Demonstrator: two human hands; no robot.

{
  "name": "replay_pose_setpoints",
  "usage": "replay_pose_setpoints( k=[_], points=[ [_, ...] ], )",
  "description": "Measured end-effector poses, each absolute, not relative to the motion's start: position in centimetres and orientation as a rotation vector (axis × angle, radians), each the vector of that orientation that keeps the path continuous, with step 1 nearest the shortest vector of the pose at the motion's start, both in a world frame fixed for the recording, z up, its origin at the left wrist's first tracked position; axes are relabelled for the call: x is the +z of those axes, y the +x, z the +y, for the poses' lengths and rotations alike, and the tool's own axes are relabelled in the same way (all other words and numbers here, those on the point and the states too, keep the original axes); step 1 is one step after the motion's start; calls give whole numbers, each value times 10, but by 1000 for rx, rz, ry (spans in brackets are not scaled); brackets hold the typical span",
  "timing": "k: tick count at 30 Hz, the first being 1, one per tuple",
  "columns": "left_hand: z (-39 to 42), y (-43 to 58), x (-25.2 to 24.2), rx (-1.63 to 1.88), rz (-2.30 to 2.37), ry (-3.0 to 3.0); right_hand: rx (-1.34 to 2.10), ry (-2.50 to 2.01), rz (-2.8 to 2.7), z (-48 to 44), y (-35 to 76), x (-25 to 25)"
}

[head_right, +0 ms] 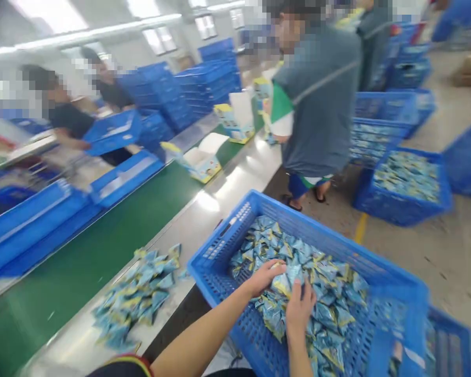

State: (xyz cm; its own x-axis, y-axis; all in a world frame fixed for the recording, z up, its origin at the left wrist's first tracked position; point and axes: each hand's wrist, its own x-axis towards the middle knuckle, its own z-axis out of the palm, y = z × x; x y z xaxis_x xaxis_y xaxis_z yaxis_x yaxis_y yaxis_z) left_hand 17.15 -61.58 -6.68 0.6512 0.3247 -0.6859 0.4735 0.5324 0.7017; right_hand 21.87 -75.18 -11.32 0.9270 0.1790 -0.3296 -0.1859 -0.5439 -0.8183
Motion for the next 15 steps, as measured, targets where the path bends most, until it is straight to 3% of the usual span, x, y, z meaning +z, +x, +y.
replay_pose_setpoints(
  k=[8,15],
  points=[
    [-549,25,-4,395,862,1054,392,-2046,-533,-663,122,-5],
    [-467,-224,-15,795,982,833,601,-1857,-989,-530,-92,-12]
  ],
)
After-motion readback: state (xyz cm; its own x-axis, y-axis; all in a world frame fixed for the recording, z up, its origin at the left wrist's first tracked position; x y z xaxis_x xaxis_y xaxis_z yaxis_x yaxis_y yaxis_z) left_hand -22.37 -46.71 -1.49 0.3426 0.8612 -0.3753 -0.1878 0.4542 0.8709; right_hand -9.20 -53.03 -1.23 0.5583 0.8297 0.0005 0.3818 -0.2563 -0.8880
